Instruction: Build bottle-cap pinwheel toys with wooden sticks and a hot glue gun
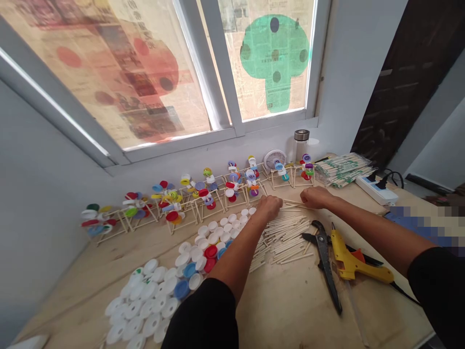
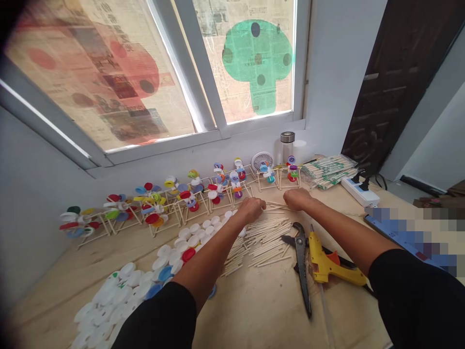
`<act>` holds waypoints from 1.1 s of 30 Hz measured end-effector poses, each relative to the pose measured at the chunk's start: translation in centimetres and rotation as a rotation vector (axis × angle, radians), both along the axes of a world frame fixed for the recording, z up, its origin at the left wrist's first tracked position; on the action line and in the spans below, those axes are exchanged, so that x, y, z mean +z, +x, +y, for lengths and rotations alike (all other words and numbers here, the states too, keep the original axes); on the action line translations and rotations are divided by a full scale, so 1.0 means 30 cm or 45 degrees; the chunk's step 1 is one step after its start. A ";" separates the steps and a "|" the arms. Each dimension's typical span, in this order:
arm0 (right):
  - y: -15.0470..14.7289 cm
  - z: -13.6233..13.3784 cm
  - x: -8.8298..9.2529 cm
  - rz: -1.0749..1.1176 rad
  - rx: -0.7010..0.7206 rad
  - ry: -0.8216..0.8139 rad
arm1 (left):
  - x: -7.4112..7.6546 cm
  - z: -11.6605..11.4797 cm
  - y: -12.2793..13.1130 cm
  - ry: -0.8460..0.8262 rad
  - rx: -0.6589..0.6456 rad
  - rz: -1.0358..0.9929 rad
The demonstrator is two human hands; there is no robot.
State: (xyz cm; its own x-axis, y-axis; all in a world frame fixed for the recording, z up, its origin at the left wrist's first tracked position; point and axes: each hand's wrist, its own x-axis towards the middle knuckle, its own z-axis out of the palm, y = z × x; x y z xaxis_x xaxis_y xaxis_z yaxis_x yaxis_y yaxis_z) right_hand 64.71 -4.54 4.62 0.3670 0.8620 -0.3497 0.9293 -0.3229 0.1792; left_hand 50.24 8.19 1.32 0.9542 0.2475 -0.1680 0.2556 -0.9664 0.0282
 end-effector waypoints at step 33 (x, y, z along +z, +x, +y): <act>-0.039 -0.047 0.031 0.056 0.045 0.129 | 0.047 -0.075 -0.048 0.044 0.034 0.082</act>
